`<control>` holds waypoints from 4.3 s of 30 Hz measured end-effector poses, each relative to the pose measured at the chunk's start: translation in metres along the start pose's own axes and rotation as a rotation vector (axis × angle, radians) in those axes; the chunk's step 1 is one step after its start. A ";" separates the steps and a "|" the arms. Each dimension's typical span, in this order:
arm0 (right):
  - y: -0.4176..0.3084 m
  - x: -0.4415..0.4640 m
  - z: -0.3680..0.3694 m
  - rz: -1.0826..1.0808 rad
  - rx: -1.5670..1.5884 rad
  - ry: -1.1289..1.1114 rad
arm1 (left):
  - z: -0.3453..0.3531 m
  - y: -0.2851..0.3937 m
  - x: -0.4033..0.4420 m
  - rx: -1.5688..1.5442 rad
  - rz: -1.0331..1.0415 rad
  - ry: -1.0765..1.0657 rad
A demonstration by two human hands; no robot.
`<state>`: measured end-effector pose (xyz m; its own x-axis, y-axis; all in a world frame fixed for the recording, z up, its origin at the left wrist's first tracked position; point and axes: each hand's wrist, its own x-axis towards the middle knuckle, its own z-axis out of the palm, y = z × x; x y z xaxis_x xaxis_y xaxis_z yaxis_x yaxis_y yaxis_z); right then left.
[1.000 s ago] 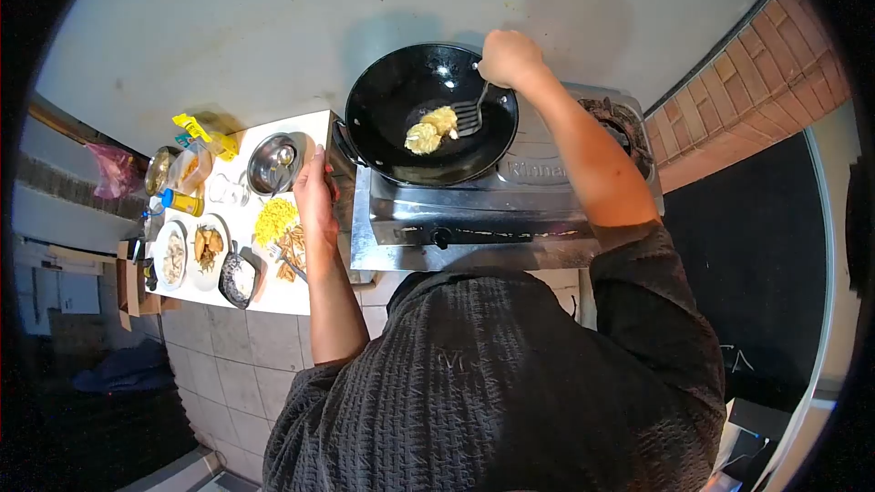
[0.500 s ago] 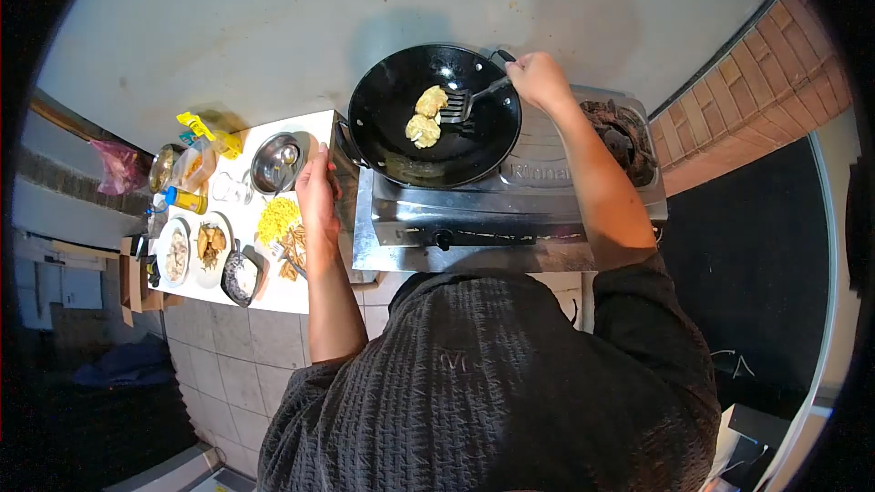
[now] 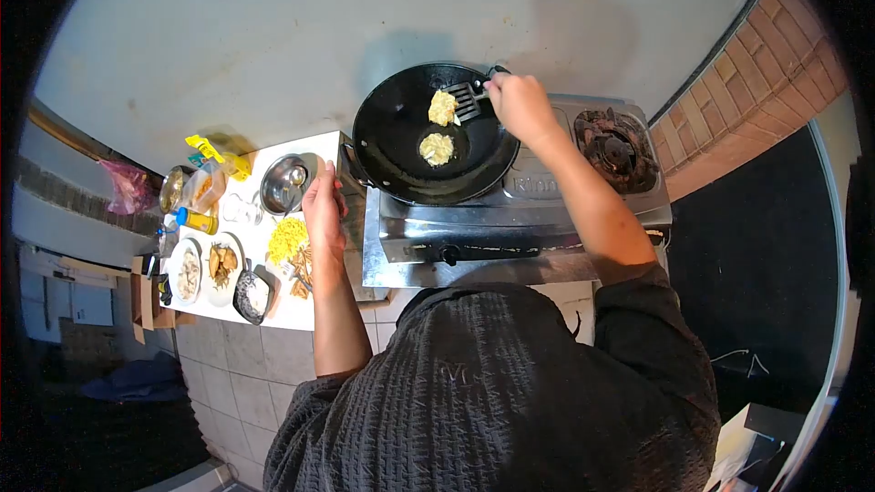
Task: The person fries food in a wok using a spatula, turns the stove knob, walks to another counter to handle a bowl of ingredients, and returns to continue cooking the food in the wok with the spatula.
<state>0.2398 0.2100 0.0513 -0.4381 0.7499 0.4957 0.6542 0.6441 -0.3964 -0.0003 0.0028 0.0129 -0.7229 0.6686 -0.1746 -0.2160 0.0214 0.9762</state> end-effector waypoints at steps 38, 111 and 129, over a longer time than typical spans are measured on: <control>-0.027 -0.077 -0.021 -0.070 0.038 0.202 | -0.017 -0.002 -0.009 0.029 -0.030 -0.002; -0.096 -0.199 -0.057 0.443 1.152 0.100 | -0.056 -0.100 -0.161 0.020 -0.022 -0.261; -0.075 -0.179 -0.050 0.464 1.017 0.212 | -0.026 -0.131 -0.125 0.591 -0.155 -0.438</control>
<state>0.2995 0.0200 0.0315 -0.1081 0.9696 0.2198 -0.1199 0.2067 -0.9710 0.1016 -0.1027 -0.0961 -0.3589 0.8575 -0.3687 0.1836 0.4521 0.8728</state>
